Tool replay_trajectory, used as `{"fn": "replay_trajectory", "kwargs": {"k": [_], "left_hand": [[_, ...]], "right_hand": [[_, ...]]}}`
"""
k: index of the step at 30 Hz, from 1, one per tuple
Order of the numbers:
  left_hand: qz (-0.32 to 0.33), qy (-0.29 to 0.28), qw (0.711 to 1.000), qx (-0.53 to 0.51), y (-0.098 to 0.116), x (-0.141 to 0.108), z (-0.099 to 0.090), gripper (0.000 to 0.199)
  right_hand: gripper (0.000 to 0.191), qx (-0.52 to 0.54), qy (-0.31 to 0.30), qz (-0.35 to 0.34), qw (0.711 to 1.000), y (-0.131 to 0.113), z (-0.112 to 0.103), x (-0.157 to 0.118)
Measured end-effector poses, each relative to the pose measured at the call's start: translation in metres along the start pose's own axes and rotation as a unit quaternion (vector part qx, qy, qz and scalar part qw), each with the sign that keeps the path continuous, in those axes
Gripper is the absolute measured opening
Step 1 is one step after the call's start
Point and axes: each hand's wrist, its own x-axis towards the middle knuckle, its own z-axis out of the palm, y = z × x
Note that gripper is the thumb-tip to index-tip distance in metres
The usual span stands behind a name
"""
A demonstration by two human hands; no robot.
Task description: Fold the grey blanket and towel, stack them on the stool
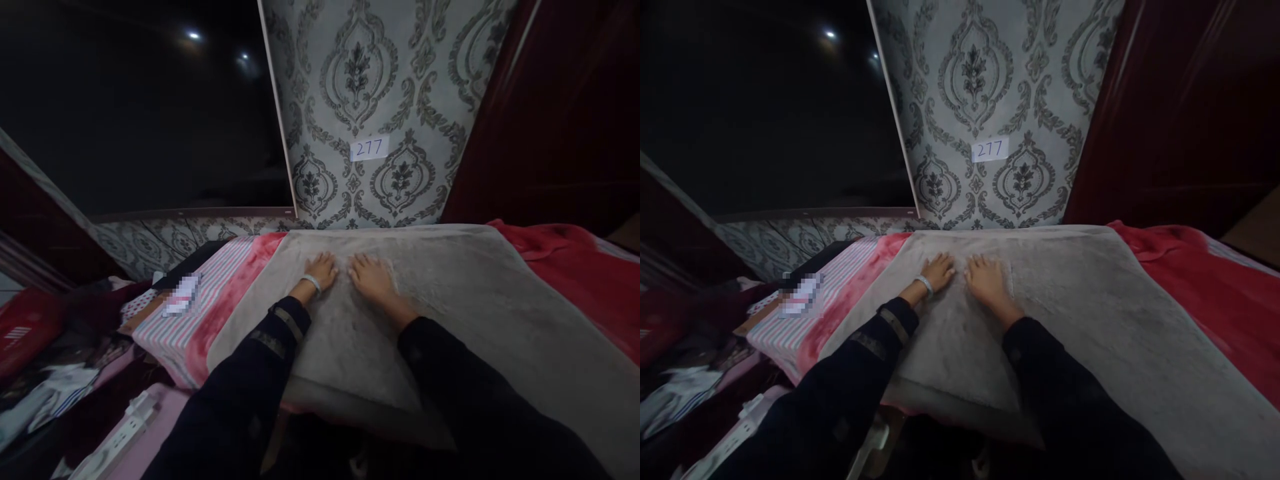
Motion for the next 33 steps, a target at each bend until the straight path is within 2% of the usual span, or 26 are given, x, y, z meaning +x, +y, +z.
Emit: {"fn": "replay_trajectory", "kwargs": {"k": [3,6,13,16,18,20,22,24,26,28,33], "left_hand": [[0.026,0.012,1.000,-0.007,0.011,0.011,0.024,0.058],[-0.011,0.033,0.999,-0.008,0.003,0.014,0.039,0.063],[-0.169,0.020,0.984,-0.044,-0.049,0.014,0.035,0.066],[-0.231,0.055,0.970,-0.045,-0.058,0.009,0.034,0.062],[-0.246,0.108,0.963,-0.038,-0.054,0.006,0.032,0.060],[-0.192,0.173,0.966,-0.028,-0.044,0.005,0.029,0.062],[-0.060,0.192,0.979,-0.022,-0.029,0.004,0.028,0.065],[0.081,0.138,0.987,-0.019,-0.014,0.005,0.030,0.067],[0.165,0.070,0.984,-0.010,-0.002,0.006,0.034,0.068],[0.185,0.042,0.982,0.002,0.004,0.007,0.039,0.068],[0.164,0.035,0.986,0.012,0.005,0.006,0.042,0.066]], "right_hand": [[0.055,-0.004,-0.018,0.003,1.000,0.000,0.019,-0.008],[0.056,0.002,-0.019,0.000,1.000,0.003,0.032,-0.014],[0.057,0.011,-0.048,0.004,0.999,0.004,0.023,-0.012],[0.057,0.017,-0.053,0.009,0.998,0.002,0.022,-0.012],[0.057,0.024,-0.053,0.012,0.998,0.001,0.022,-0.012],[0.058,0.033,-0.056,0.013,0.998,0.001,0.021,-0.011],[0.059,0.050,-0.054,0.010,0.997,0.005,0.021,-0.009],[0.060,0.068,-0.039,-0.005,0.997,0.012,0.022,-0.006],[0.060,0.071,-0.033,-0.020,0.997,0.020,0.026,-0.003],[0.060,0.059,-0.043,-0.026,0.997,0.029,0.030,0.000],[0.060,0.038,-0.062,-0.023,0.997,0.043,0.034,0.008]]}}
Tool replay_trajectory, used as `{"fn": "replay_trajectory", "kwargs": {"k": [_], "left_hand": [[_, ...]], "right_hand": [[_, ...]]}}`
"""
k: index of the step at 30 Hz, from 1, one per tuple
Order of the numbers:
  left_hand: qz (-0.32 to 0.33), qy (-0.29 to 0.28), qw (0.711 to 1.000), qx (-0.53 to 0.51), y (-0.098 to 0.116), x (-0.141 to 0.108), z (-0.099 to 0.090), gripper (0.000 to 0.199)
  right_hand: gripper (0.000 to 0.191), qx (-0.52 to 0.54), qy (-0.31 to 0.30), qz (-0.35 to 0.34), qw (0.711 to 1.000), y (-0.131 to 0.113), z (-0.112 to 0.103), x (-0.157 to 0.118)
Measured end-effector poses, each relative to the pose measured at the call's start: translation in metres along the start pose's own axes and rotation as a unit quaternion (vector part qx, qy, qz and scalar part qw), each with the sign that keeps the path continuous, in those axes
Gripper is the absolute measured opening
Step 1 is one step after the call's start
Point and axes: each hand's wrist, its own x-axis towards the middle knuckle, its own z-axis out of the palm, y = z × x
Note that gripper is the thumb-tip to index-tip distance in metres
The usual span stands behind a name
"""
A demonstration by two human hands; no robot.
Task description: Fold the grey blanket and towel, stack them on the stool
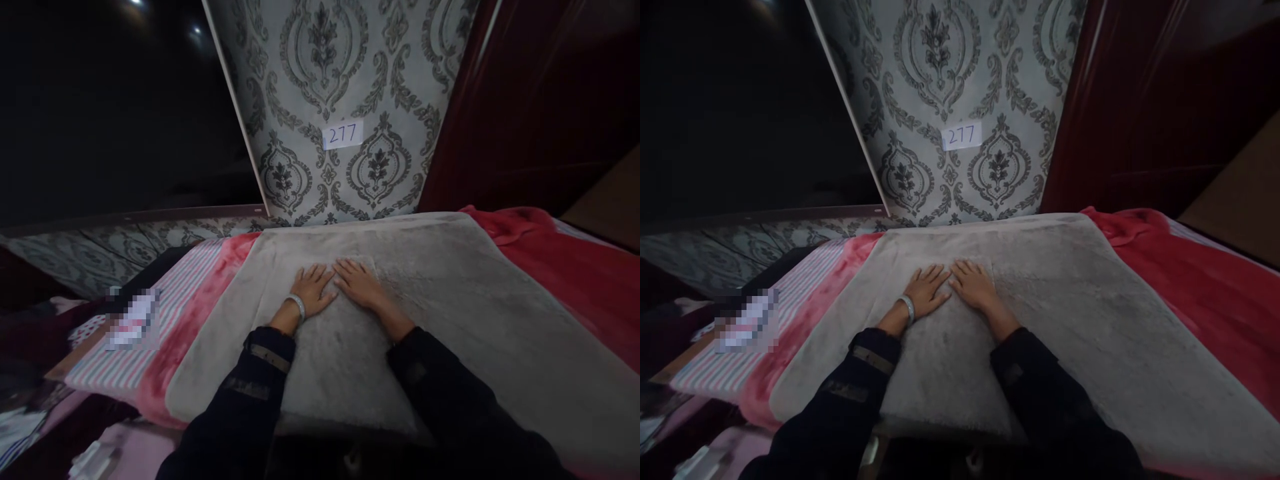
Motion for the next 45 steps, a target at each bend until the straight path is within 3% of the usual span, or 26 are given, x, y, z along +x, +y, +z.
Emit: {"fn": "replay_trajectory", "kwargs": {"k": [7,14,18,24,27,30,36,40,45], "left_hand": [[-0.031,-0.008,0.999,-0.007,0.003,0.000,-0.003,0.066],[-0.042,0.001,0.999,-0.027,0.001,0.001,-0.003,0.057],[-0.045,-0.002,0.998,-0.035,0.001,0.001,-0.004,0.057],[-0.037,-0.011,0.999,-0.018,0.004,0.003,-0.007,0.058],[-0.025,-0.017,0.999,-0.014,0.005,0.003,-0.009,0.060],[-0.023,-0.023,0.999,-0.007,0.005,0.004,-0.010,0.063],[-0.024,-0.024,0.999,0.013,0.004,0.007,-0.009,0.063],[-0.026,-0.023,0.999,0.026,0.008,0.007,-0.012,0.064],[-0.023,-0.081,0.996,0.004,0.019,-0.016,-0.022,0.068]], "right_hand": [[0.064,-0.015,0.012,0.040,0.999,0.003,-0.008,-0.002],[0.058,-0.004,-0.010,-0.052,0.999,-0.006,-0.012,-0.020],[0.060,0.038,-0.062,-0.125,0.989,-0.024,-0.021,-0.069],[0.056,0.145,-0.121,-0.188,0.964,-0.064,-0.041,-0.184],[0.055,0.189,-0.109,-0.161,0.963,-0.081,-0.052,-0.224],[0.053,0.207,-0.077,-0.098,0.970,-0.088,-0.054,-0.240],[0.062,0.173,0.073,0.089,0.978,-0.080,-0.009,-0.239],[0.061,0.166,0.122,0.109,0.973,-0.076,0.019,-0.241],[0.062,0.167,0.140,0.128,0.968,-0.070,0.024,-0.242]]}}
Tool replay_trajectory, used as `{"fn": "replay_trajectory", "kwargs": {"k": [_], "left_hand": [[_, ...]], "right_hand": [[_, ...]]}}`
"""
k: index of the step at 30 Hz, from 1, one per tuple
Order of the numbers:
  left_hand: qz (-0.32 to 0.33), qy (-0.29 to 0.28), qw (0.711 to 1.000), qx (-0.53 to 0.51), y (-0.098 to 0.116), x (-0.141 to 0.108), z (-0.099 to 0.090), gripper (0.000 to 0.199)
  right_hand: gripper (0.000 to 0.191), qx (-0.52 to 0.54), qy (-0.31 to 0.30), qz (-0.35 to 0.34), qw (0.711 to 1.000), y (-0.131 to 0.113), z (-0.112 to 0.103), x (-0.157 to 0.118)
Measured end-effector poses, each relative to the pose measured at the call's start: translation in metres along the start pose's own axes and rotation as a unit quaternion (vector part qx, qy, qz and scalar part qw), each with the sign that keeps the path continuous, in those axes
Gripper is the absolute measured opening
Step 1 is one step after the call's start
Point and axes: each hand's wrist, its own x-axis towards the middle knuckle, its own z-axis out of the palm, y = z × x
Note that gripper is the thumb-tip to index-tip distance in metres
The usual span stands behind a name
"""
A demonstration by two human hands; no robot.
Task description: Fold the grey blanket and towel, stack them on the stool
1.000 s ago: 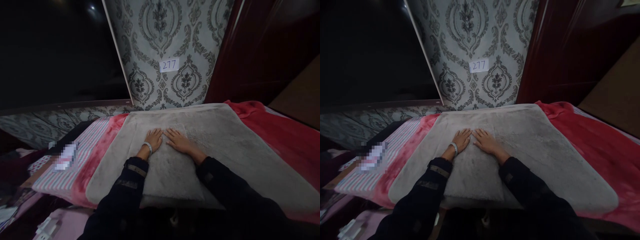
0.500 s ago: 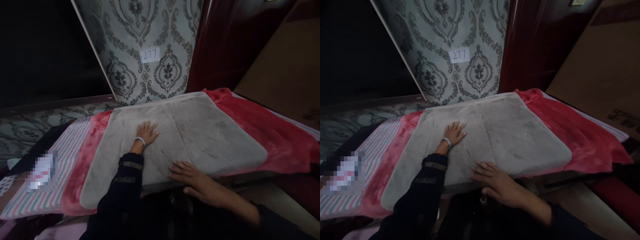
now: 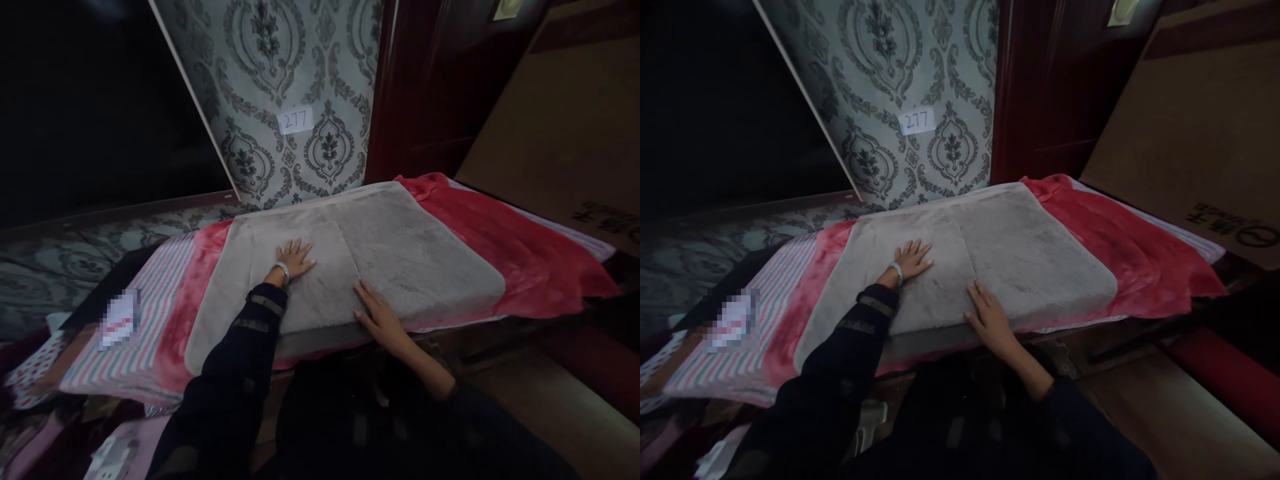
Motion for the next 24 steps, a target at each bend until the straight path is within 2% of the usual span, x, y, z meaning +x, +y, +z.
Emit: {"fn": "replay_trajectory", "kwargs": {"k": [3,6,9,12,16,20,24], "left_hand": [[0.012,-0.015,1.000,-0.001,0.008,-0.042,0.007,0.070],[0.027,0.007,1.000,0.000,0.016,-0.102,0.027,0.068],[0.034,0.061,0.998,-0.001,0.022,-0.162,0.050,0.066],[0.016,0.111,0.994,-0.013,0.024,-0.205,0.068,0.066],[-0.058,0.149,0.987,-0.018,0.023,-0.225,0.074,0.063],[-0.094,0.135,0.986,0.006,0.019,-0.221,0.070,0.063],[-0.098,0.119,0.988,0.011,0.017,-0.218,0.068,0.064]], "right_hand": [[0.065,0.048,0.025,0.040,0.998,0.002,0.000,0.003],[0.069,0.168,0.052,0.079,0.981,0.003,0.001,0.005],[0.071,0.288,0.037,0.128,0.948,0.000,-0.004,0.005],[0.068,0.399,0.005,0.201,0.895,-0.004,-0.013,0.004],[0.052,0.528,-0.022,0.229,0.818,-0.010,-0.018,0.002],[0.028,0.572,-0.052,0.240,0.783,-0.013,-0.015,-0.001],[0.022,0.609,-0.076,0.264,0.744,-0.024,-0.010,-0.002]]}}
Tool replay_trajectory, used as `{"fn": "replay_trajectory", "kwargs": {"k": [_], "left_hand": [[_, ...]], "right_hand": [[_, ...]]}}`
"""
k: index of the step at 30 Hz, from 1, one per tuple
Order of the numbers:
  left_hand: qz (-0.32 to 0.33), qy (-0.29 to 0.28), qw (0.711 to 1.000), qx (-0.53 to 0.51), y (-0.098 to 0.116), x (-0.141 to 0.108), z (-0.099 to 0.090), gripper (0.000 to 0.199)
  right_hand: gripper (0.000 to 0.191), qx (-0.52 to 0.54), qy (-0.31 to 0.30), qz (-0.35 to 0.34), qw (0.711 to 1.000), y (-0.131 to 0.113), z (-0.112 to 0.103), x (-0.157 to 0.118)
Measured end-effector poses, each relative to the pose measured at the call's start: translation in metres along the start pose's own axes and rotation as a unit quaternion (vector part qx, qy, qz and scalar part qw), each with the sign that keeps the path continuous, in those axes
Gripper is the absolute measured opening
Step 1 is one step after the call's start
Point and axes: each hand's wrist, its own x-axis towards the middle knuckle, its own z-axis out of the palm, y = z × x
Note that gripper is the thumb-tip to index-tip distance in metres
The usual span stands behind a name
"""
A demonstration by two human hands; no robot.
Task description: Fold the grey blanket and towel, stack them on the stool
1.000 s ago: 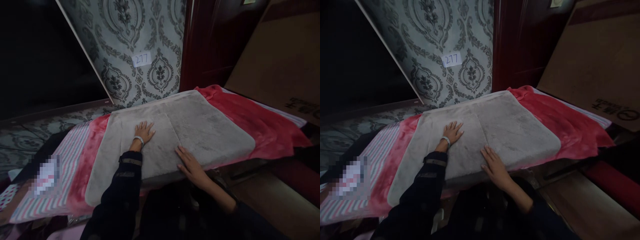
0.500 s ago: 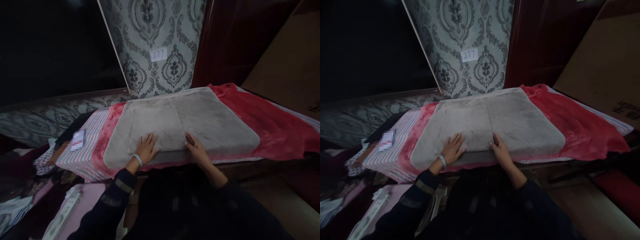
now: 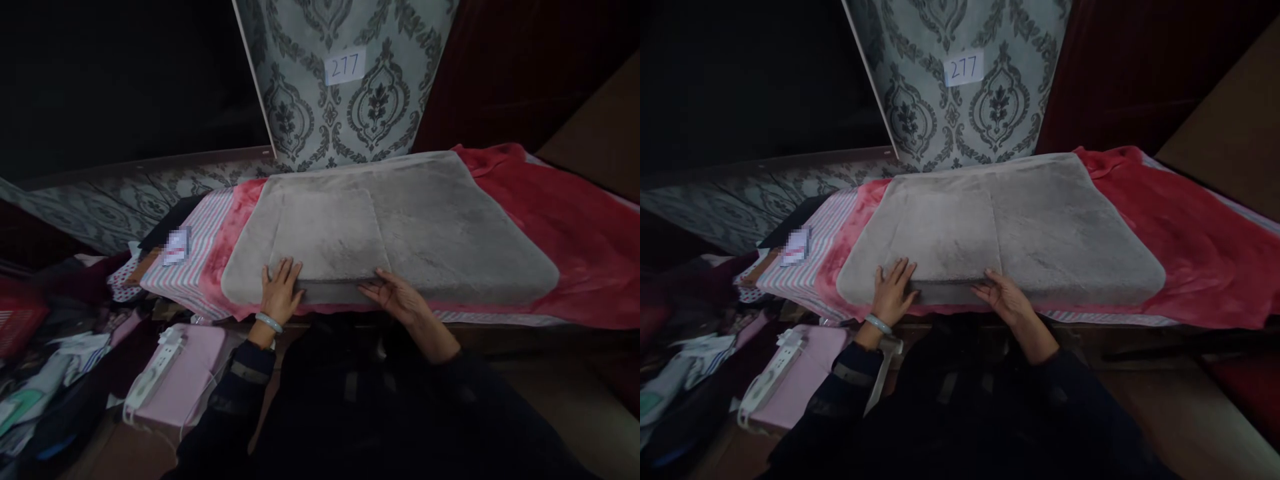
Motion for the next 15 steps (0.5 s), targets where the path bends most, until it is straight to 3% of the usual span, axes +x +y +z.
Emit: {"fn": "replay_trajectory", "kwargs": {"k": [6,12,15], "left_hand": [[0.010,0.036,0.999,-0.029,-0.006,0.000,0.007,0.063],[0.035,0.092,0.993,-0.070,-0.012,0.003,0.017,0.062],[0.044,0.099,0.990,-0.085,-0.016,0.004,0.019,0.062]], "right_hand": [[0.023,0.033,-0.041,0.042,0.998,-0.001,0.027,-0.004],[0.019,0.148,0.023,0.109,0.983,-0.003,0.048,-0.006],[0.024,0.161,0.054,0.102,0.980,-0.003,0.058,-0.005]]}}
